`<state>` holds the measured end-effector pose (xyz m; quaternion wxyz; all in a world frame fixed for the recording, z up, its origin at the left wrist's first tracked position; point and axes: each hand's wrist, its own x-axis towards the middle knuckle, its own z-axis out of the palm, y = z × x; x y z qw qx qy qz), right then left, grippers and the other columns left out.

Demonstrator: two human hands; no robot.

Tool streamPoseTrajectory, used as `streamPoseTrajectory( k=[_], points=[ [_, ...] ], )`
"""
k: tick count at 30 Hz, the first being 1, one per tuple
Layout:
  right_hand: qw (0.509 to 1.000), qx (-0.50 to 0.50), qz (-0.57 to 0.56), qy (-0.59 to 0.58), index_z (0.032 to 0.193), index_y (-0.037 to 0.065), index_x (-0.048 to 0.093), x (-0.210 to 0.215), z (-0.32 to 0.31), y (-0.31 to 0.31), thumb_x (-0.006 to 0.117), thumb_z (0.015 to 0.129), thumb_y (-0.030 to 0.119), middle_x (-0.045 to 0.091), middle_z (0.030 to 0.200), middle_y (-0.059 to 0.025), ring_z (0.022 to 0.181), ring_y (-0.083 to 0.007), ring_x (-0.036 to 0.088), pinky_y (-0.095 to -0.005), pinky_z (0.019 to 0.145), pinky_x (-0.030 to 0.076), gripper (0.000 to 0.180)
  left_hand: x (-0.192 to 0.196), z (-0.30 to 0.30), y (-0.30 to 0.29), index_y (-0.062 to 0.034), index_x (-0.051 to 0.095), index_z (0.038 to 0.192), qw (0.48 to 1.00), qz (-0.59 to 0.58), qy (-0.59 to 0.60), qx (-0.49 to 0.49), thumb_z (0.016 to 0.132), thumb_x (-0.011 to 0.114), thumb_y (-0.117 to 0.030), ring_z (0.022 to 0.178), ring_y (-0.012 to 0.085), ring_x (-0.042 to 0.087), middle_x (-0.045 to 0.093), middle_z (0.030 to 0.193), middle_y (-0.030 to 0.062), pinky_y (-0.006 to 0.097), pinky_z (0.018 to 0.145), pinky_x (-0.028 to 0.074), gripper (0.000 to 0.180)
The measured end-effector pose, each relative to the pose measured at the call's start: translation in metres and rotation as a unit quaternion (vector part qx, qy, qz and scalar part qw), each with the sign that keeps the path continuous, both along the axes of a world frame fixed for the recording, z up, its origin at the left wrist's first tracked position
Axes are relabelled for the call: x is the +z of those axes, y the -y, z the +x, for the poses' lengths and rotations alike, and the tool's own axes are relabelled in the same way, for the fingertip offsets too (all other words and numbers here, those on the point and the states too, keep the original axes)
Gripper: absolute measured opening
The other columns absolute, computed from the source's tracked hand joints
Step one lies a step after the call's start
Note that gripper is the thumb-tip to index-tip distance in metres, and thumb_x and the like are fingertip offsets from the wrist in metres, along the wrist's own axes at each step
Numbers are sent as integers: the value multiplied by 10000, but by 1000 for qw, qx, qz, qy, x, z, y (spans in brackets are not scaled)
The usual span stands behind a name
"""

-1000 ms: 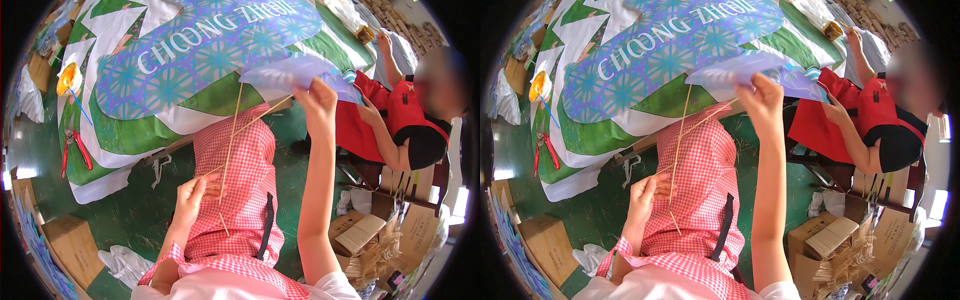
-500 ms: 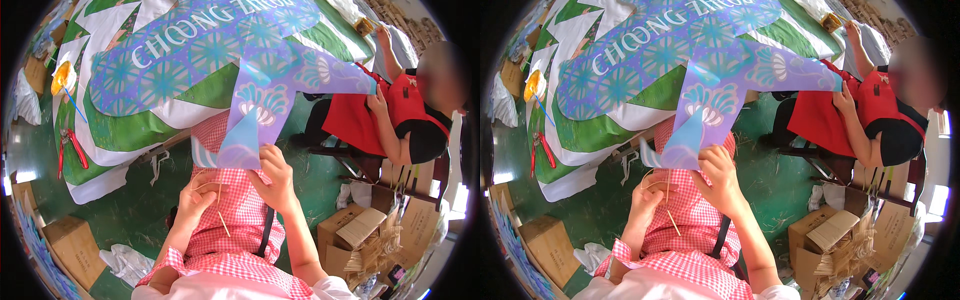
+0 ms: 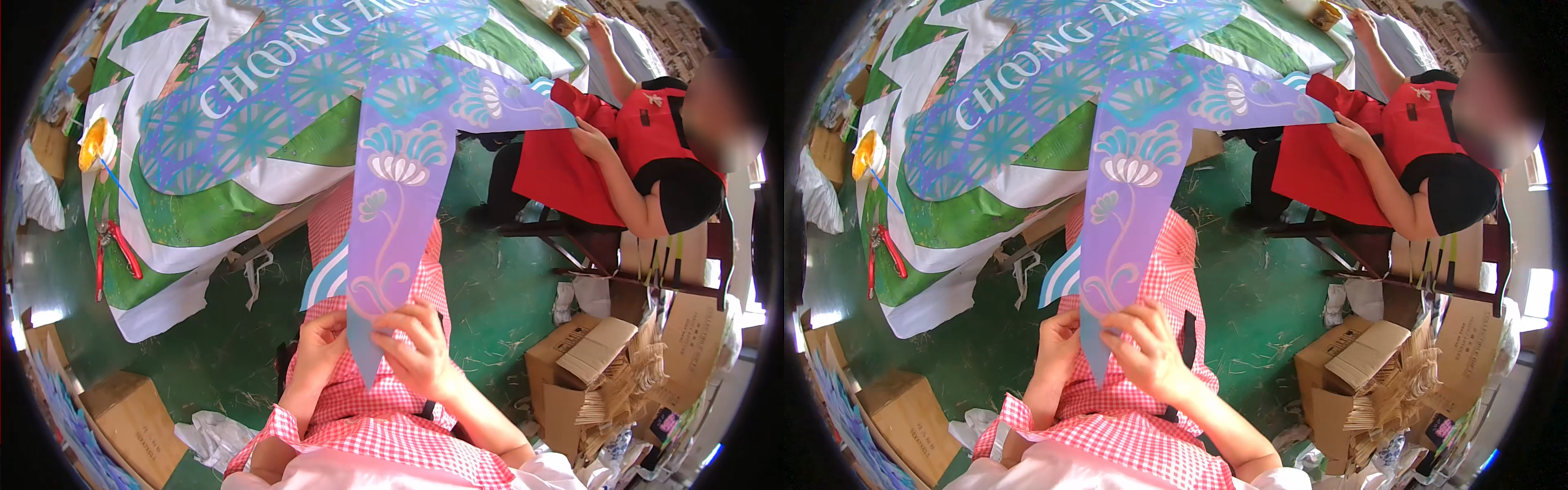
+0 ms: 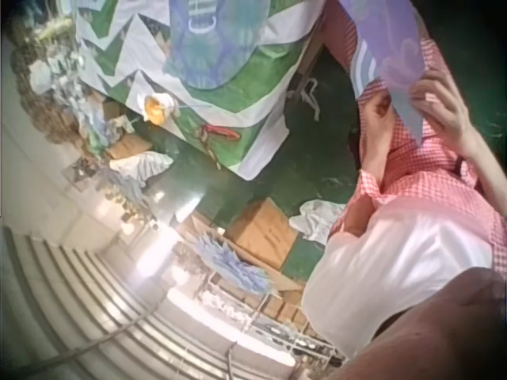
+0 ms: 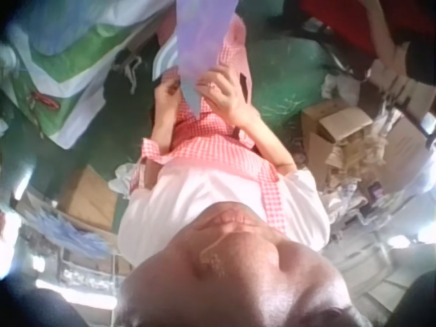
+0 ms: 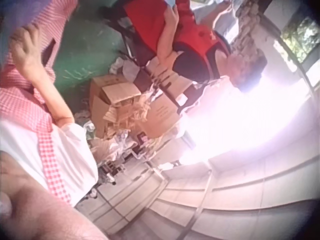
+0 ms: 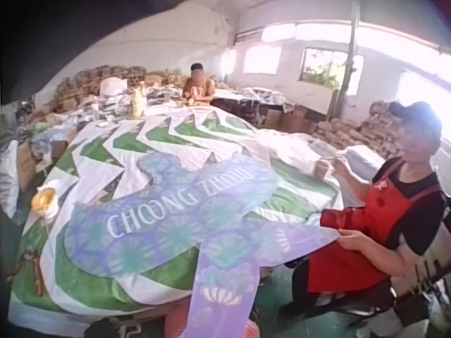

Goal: The recorder is assembling and painting decorative kites in a factory or workshop setting, gluing parts and applying yellow paint to the frame.

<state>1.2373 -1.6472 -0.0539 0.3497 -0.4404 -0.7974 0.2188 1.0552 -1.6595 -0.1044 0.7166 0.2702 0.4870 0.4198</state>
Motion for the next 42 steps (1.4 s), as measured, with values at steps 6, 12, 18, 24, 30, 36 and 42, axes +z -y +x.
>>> streamPoseTrajectory(
  k=[6,12,18,24,30,36,42],
  points=[
    [998,-62,10,-24,971,30,662,-11,-13,32,695,584,-41,576,1063,-124,938,-292,545,-402,797,464,395,-10,1,11,38,654,1032,1000,9,-16,7,874,623,-22,818,90,625,669,909,41,218,694,500,171],
    [995,-85,27,-44,933,2,674,-20,-19,48,670,614,-39,586,1014,-130,846,-266,576,-354,697,495,322,-9,-1,35,11,619,1109,995,-62,-25,79,926,605,-150,796,105,632,662,927,36,245,696,518,244],
    [992,-111,30,-59,958,-5,669,-25,-20,55,656,606,-104,570,1008,-138,825,-245,556,-327,665,484,366,11,-2,31,-3,599,1000,999,1,-5,42,938,591,-184,790,93,615,635,909,30,247,689,515,191],
    [992,-102,3,-69,978,-21,646,-27,-20,59,652,649,-145,549,1000,-146,783,-240,550,-320,662,485,352,13,-2,37,23,607,858,998,54,-20,-22,891,629,-40,761,75,619,653,814,39,224,701,512,74],
    [923,-200,-168,-284,1065,-56,612,-28,-26,69,570,779,-174,529,1057,-118,844,-168,565,-282,692,490,312,12,-4,38,25,607,842,996,73,-38,-20,885,639,-40,730,71,616,652,792,36,218,679,511,84],
    [742,-147,-466,-459,1033,-74,613,-22,-21,71,531,975,126,622,826,-81,732,-132,615,-273,700,526,224,17,-4,37,18,607,811,996,58,-67,-25,883,643,-42,686,51,595,636,741,15,196,635,489,101],
    [718,-133,-501,-465,860,-43,627,-24,-21,66,615,927,113,631,724,-53,628,-100,595,-235,601,503,170,12,-4,37,5,607,791,991,82,-106,-26,873,655,-47,630,19,546,604,685,-17,173,569,424,109]
  ],
)
